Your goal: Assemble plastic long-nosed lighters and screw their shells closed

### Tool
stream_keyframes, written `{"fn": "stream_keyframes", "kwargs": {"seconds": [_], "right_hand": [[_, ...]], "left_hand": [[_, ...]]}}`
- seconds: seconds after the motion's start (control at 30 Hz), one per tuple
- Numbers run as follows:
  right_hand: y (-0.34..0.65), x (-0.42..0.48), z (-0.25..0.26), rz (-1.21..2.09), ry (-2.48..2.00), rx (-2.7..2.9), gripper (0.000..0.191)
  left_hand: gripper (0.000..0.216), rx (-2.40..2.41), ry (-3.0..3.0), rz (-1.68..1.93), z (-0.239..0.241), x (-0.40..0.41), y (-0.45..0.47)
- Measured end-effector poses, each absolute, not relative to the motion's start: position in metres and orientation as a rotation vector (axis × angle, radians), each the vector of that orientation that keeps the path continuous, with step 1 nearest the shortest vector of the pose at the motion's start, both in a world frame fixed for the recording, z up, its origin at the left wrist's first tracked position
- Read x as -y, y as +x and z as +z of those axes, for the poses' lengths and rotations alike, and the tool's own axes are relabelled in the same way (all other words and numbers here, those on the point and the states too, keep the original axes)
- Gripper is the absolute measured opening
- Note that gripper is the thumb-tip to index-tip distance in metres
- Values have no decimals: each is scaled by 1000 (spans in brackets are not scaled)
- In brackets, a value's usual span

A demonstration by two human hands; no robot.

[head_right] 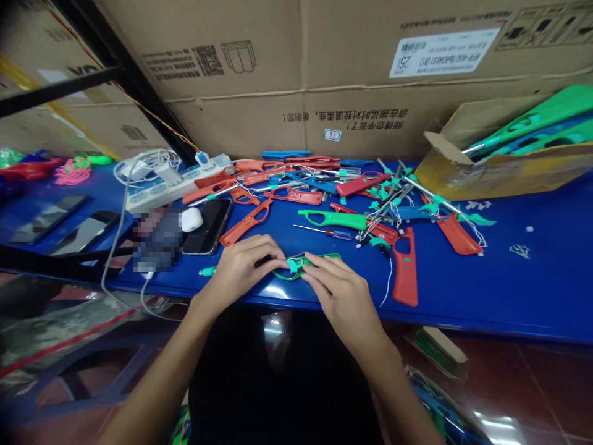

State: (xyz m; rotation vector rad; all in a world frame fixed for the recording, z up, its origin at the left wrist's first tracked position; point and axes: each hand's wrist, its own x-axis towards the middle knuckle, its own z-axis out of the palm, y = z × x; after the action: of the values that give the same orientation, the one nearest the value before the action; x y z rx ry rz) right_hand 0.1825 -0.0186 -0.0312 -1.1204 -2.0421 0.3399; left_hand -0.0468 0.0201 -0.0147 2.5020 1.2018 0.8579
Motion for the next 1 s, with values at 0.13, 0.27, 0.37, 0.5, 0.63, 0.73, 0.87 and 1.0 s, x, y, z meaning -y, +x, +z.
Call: {"fn": "stream_keyframes", "kwargs": {"seconds": [0.13,0.27,0.37,0.5,0.63,0.73,0.87,1.0], "right_hand": [[185,19,-36,258,-1113,2117,23],[184,21,-37,189,-1128,2142,28],[182,21,-34,171,-1149,2171,31],[181,23,-29,173,-1183,2242,40],[181,23,-26,157,-1194,2279,41],[179,24,-26,160,-1204,2262,33],[176,24,-28,148,-1210,2243,28],[173,24,-31,71,-1224,2229,27]], "left_hand": [[20,-1180,2529,877,-16,-20,-48],[20,-1159,2592,913,-18,-19,-46],[18,-1153,2645,920,-18,-20,-46],[19,-1135,2735,881,-17,-18,-46],[18,-1163,2842,826,-15,-9,-48],[17,-1217,2828,805,-12,0,-53],[29,-1334,2682,981,-10,6,-61],[29,-1404,2556,974,-11,11,-63]]}}
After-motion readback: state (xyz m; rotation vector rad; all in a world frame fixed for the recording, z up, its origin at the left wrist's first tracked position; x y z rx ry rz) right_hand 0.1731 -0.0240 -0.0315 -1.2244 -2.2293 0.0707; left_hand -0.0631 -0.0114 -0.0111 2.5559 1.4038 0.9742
